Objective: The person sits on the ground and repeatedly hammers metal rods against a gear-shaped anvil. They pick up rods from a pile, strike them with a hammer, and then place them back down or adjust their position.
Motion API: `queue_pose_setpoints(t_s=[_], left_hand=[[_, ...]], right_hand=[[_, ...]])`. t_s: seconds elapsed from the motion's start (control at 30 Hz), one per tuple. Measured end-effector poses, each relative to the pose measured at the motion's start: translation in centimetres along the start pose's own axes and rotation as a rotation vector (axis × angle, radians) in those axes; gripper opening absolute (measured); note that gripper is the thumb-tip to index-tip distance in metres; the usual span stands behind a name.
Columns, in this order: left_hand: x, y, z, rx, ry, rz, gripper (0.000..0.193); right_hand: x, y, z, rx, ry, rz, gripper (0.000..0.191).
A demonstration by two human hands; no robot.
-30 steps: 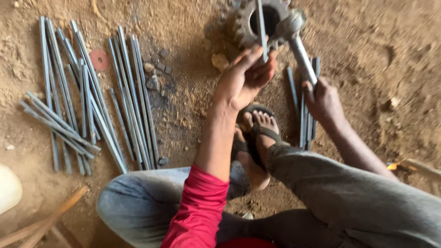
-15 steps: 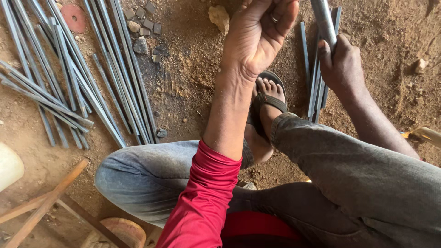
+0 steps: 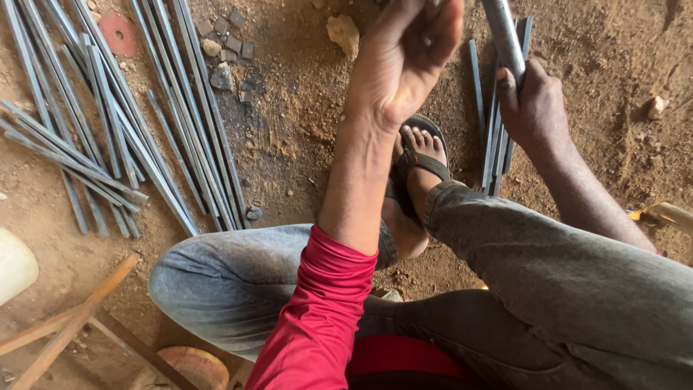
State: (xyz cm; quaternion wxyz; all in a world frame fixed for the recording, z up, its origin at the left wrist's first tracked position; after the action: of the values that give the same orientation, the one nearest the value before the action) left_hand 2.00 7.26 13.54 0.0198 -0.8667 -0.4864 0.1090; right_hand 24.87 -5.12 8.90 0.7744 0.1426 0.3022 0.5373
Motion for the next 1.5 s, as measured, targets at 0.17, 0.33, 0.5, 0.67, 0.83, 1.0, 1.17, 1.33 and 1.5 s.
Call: queue_pose_setpoints(t_s=[0.17,0.33,0.5,0.67,0.83,1.0,1.17,1.33,1.5], left_hand=[[-3.4,1.4,4.3,0.776,-0.246,0.112,0.026],[-4.5,4.1,9.8,1.683,-0.439,-0.300,0.051],[-4.3,4.9,13.2,1.682,-0.487,-0.045,0.052],[-5.2,5.5,13.0,1.715,-0.564,-0.080,0.050],[-5.4,5.1,11.9,1.720,-0.528,-0.105,0.049],[-5.0,5.0,12.6,1.698,-0.558,0.003,0.051],[-5.5,5.2,12.8,1.682,-0.522,-0.088,0.056],[-5.2,5.1,12.3,1.567,-0.595,0.114,0.055],[-4.2,4.5,11.9,1.577,-0.565,-0.080,0.057]], right_hand=[[0.4,-0.6,0.0,0.021,-0.006,-0.063,0.033],[0.7,-1.1,0.1,0.078,-0.002,-0.096,0.044],[0.6,-1.8,0.9,0.175,-0.045,-0.002,0.056],[0.9,-1.0,1.0,0.343,-0.220,0.312,0.064],[4.8,0.5,2.3,0.172,-0.218,0.389,0.062],[5.8,-0.9,3.9,0.187,-0.169,0.175,0.057],[6.4,0.1,3.8,0.189,-0.348,0.438,0.061],[8.8,2.2,4.6,0.045,0.030,-0.029,0.049],[3.4,2.5,0.5,0.074,0.015,-0.100,0.035]])
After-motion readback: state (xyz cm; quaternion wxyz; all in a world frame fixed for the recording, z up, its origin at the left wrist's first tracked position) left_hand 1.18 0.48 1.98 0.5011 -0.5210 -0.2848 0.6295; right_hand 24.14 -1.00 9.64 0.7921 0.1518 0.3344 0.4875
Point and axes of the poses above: each hand's wrist, its own x-axis towards the middle knuckle, its own z-axis out of the back of the hand, y = z × x, the point moved 2 cm from there along x, towards the middle knuckle, and after that the axes turned 4 degrees about -z, right-handed, at the moved point
